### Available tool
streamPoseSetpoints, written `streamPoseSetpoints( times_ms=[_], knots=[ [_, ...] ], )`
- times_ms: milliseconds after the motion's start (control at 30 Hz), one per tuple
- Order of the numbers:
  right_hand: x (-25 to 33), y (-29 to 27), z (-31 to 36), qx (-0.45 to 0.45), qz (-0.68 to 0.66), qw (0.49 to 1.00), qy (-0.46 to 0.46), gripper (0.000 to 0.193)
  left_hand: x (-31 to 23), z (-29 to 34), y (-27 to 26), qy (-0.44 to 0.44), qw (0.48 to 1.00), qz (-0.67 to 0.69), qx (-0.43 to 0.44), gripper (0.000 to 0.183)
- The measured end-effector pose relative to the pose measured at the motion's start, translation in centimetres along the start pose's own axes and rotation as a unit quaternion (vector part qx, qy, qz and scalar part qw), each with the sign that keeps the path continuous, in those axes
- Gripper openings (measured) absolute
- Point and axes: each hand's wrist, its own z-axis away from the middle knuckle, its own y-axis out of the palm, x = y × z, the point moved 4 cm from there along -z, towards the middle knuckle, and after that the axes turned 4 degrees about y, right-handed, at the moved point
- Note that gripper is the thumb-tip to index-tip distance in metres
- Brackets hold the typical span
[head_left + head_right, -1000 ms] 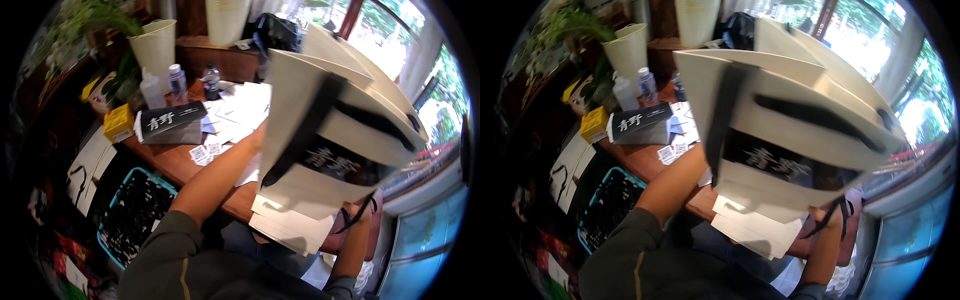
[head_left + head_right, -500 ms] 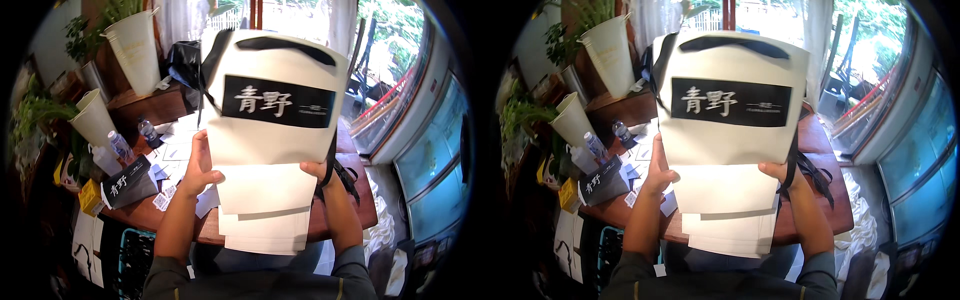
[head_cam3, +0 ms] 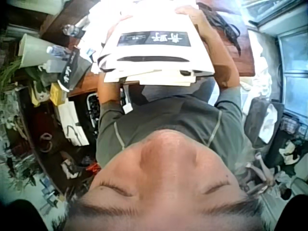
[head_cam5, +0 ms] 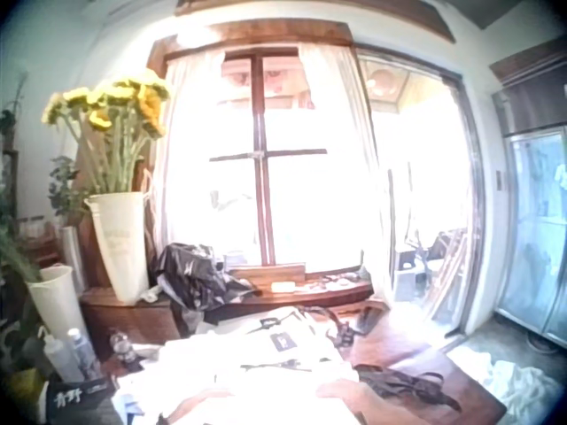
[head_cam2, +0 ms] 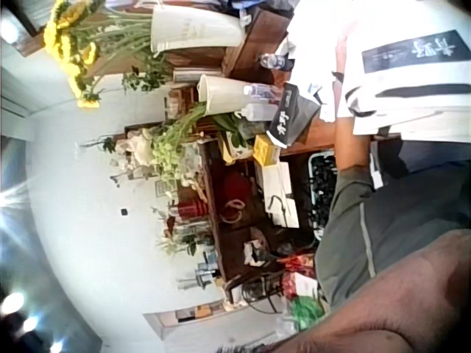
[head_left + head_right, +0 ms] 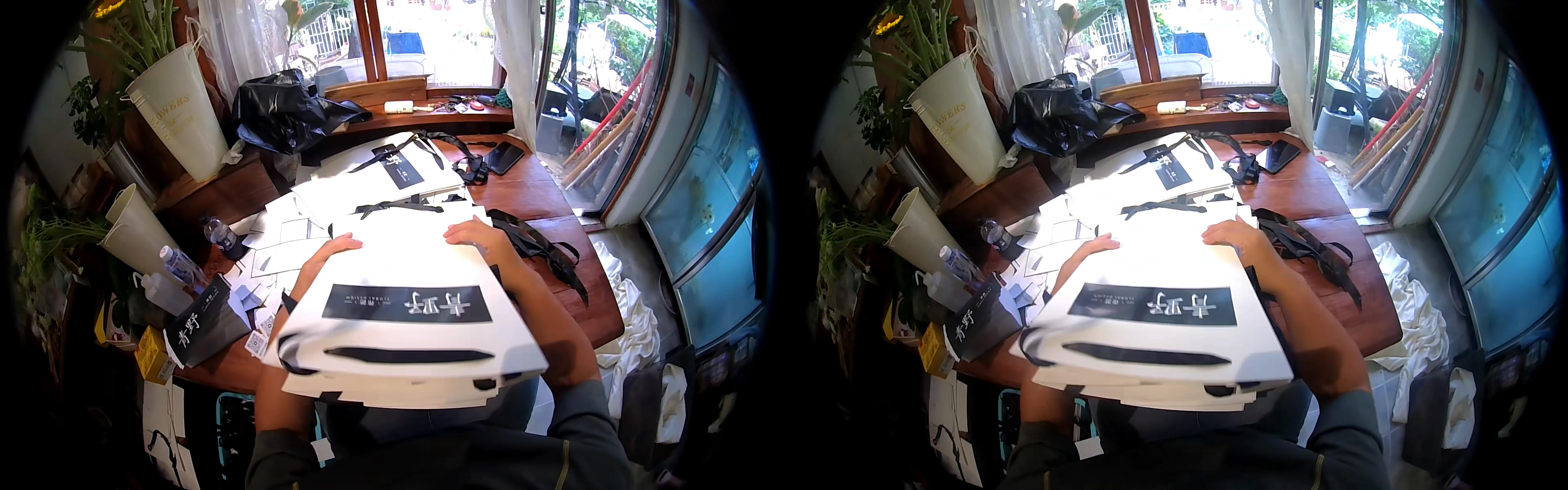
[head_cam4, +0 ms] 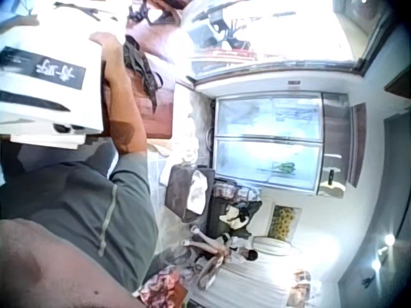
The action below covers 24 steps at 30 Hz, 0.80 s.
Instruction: The person folds white paper bags and adheres stickers to their bottom and front surfaces by hand.
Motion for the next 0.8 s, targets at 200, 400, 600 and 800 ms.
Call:
streamPoseSetpoints(
  times_ms=[200,400,600,800],
  knots=[
    [-1.7,0.8,0.3,-0.046,-0.16,0.986,0.006,0.035,-2.9,0.4,0.8,-0.146,0.936,0.252,-0.199,0.045],
    [1.1,-0.9,0.1,-0.153,-0.151,0.962,0.168,0.043,-0.7,1.3,0.9,0.011,0.966,0.094,-0.24,0.079],
    [-3.3,-2.1,0.4,-0.368,-0.182,0.891,0.194,0.039,-4.0,-5.3,-2.8,0.226,0.895,-0.261,-0.283,0.045],
    [-5.7,-4.6,1.5,-0.452,-0.137,0.856,0.211,0.023,0.0,-13.1,-1.9,0.143,0.854,-0.476,-0.153,0.055]
  ],
)
